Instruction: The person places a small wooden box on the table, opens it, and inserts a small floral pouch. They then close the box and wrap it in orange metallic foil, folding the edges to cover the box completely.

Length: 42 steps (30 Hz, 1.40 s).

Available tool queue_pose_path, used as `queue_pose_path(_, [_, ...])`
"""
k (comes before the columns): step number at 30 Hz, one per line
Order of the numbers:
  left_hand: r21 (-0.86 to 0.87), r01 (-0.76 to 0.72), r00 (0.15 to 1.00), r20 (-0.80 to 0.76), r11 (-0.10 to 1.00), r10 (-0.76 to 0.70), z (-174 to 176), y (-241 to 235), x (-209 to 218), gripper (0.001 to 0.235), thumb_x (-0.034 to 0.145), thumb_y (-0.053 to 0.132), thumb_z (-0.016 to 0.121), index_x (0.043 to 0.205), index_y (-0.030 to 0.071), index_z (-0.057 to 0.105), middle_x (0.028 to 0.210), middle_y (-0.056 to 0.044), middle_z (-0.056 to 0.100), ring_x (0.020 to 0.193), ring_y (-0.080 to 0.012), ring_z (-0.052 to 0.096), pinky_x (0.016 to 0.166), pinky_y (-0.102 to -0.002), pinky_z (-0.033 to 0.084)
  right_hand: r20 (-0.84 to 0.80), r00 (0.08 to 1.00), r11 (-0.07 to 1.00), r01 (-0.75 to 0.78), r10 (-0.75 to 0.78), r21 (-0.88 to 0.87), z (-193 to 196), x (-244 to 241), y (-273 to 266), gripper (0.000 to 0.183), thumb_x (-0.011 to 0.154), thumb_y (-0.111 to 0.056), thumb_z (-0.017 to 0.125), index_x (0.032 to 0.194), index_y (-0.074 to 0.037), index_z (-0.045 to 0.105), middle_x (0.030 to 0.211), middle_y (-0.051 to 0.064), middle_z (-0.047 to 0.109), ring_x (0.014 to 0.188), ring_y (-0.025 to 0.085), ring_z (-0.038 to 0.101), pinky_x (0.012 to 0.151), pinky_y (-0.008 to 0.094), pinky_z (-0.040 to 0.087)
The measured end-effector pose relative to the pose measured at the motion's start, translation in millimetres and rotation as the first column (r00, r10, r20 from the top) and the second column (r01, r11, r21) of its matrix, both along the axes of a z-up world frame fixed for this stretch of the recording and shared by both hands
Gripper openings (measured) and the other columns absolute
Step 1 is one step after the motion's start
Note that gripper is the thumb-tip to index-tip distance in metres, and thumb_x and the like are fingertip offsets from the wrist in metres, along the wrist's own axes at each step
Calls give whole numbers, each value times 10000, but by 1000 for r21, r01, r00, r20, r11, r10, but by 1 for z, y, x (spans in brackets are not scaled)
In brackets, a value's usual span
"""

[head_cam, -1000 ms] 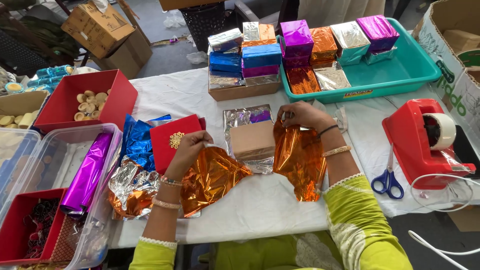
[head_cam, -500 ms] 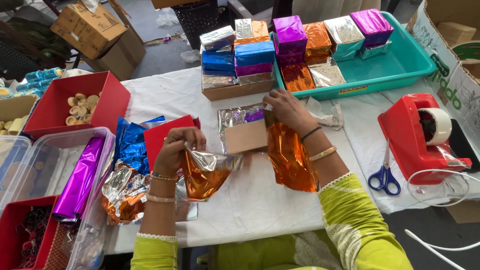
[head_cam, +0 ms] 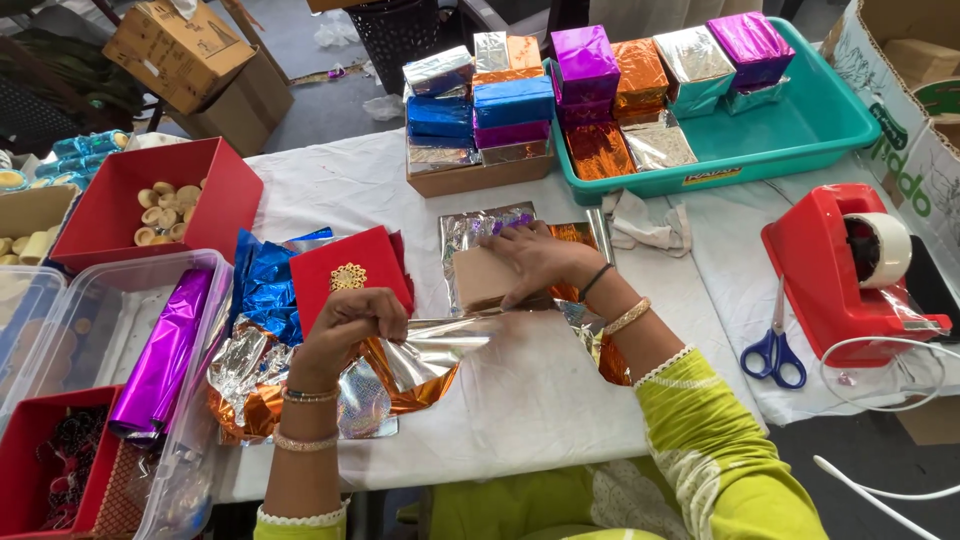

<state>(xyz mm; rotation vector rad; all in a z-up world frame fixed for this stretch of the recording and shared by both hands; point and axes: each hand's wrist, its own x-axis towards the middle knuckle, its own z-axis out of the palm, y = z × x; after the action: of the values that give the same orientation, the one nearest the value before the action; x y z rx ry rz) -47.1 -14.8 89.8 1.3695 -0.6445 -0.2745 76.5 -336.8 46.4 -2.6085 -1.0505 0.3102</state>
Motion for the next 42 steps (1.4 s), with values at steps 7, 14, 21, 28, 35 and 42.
queue_pose_path(7, [-38, 159, 981, 118, 986, -154, 7, -4, -25, 155, 633, -97, 474, 700, -13, 586, 822, -151, 675, 809, -219, 669, 748, -334, 588, 35, 999, 999, 2, -1, -46, -5, 2, 4, 1165, 578, -565, 818, 1530, -85, 347, 1529, 217, 401, 1436, 375, 352, 1218, 511, 222])
queue_pose_path(14, [125, 275, 941, 170, 953, -294, 23, -3, -64, 168, 632, -137, 526, 722, -26, 613, 785, -121, 688, 792, -206, 723, 732, -335, 632, 76, 997, 998, 10, -5, -63, -9, 1, 5, 1123, 580, -558, 787, 1512, -80, 384, 1511, 188, 436, 1445, 358, 367, 1207, 506, 255])
queue_pose_path(21, [-460, -138, 987, 10, 877, 161, 24, -34, -54, 110, 1053, 77, 656, 1117, 34, 577, 900, -147, 680, 857, -271, 705, 750, -383, 612, 64, 998, 1000, 3, -2, -19, -12, 5, 7, 1106, 598, -544, 802, 1496, -53, 380, 1481, 188, 447, 1394, 369, 406, 1167, 477, 314])
queue_pose_path(28, [-321, -671, 738, -386, 669, 554, -18, -102, 92, 514, 860, 44, 615, 1288, 233, 403, 1087, -137, 694, 786, -251, 726, 638, -358, 602, -252, 961, 923, 194, -111, 333, 1, 13, -3, 1081, 561, -416, 802, 1498, -88, 374, 1415, 158, 520, 1259, 317, 559, 1034, 409, 504])
queue_pose_path(35, [-86, -905, 414, 53, 417, 909, -137, -95, 154, 349, 914, -81, 727, 1095, 23, 447, 1005, -208, 581, 870, -183, 550, 769, -309, 536, -385, 897, 736, 409, -217, 539, -5, 27, -14, 977, 634, -378, 795, 1492, -111, 409, 1299, 185, 615, 1149, 312, 652, 954, 389, 560])
queue_pose_path(42, [330, -734, 672, 227, 593, 705, -166, -90, 153, 224, 907, -31, 577, 1068, -6, 730, 1079, -106, 739, 995, -220, 722, 883, -317, 561, -525, 829, 104, 514, 192, 851, -20, 45, -30, 944, 780, -350, 787, 1532, -49, 302, 1326, 185, 527, 1156, 267, 625, 925, 368, 618])
